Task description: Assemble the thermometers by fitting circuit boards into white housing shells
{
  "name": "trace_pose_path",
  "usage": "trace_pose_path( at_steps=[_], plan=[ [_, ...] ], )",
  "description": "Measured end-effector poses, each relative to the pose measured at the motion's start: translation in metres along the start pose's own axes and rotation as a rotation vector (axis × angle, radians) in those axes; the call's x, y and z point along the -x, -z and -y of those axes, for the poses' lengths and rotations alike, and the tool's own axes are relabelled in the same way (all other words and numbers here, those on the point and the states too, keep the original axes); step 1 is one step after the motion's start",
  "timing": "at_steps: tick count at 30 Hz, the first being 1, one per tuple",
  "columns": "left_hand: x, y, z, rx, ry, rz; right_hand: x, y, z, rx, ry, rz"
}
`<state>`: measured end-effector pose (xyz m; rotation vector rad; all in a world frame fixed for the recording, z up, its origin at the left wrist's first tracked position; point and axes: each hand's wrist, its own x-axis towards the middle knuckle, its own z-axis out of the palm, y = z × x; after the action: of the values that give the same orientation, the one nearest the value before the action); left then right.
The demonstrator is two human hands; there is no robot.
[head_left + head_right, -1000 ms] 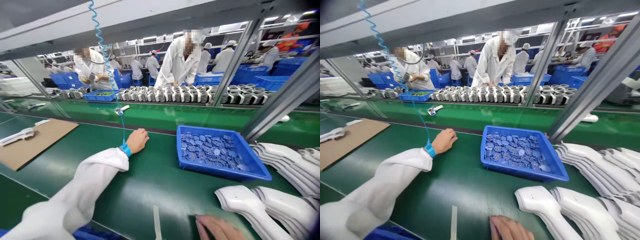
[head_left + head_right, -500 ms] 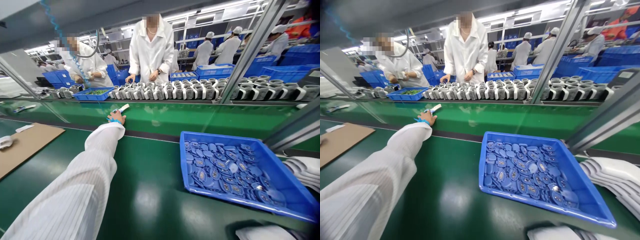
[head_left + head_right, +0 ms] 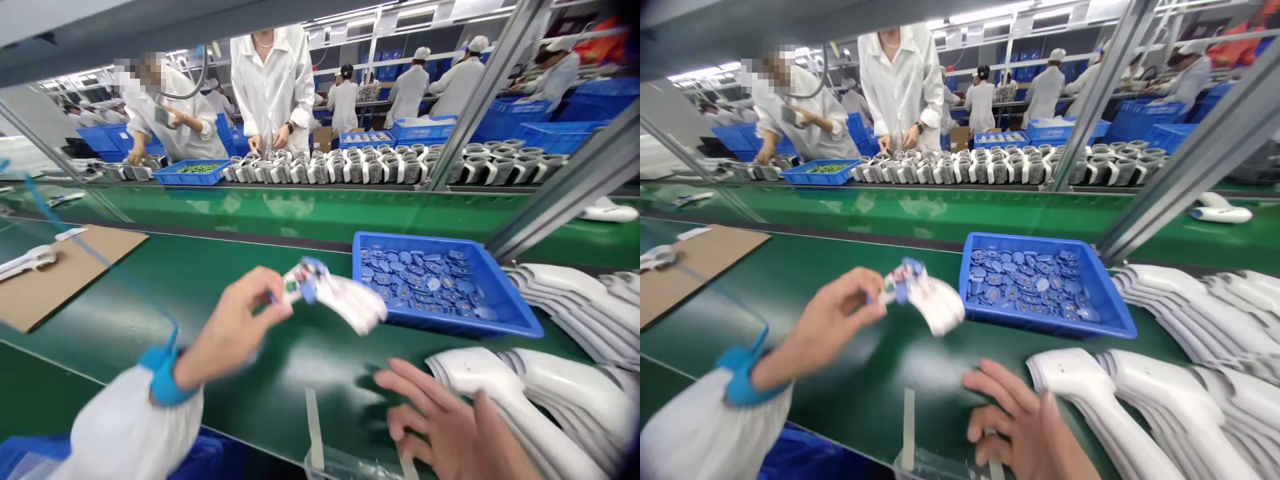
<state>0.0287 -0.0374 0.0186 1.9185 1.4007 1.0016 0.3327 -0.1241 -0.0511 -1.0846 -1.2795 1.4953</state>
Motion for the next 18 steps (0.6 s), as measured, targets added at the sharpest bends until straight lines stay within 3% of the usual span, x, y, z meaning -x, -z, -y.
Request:
trace_pose_path(
  at_steps=[3, 6, 10, 14, 16, 18],
  plan=[
    [0.063, -0.047, -0.021, -0.004, 0.012, 0.167, 0.000, -0.007, 0.023, -0.179, -0.314, 0.149],
    [0.092, -0.082, -0.026, 0.076, 0.113, 0.183, 0.012, -0.014, 0.028, -0.047, -0.418, 0.213],
    [0.091, -0.107, -0.025, 0.234, 0.324, 0.140, 0.032, -0.013, 0.022, 0.161, -0.333, 0.138],
    [0.078, -0.109, -0.028, 0.518, 0.464, 0.416, 0.041, -0.003, 0.023, 0.509, -0.111, 0.121],
    [0.076, -0.109, -0.031, 0.589, 0.459, 0.477, 0.039, 0.000, 0.025, 0.612, -0.010, 0.059],
    [0.077, -0.109, -0.036, 0.532, 0.371, 0.437, 0.035, 0.000, 0.027, 0.633, 0.038, -0.078]
  ],
)
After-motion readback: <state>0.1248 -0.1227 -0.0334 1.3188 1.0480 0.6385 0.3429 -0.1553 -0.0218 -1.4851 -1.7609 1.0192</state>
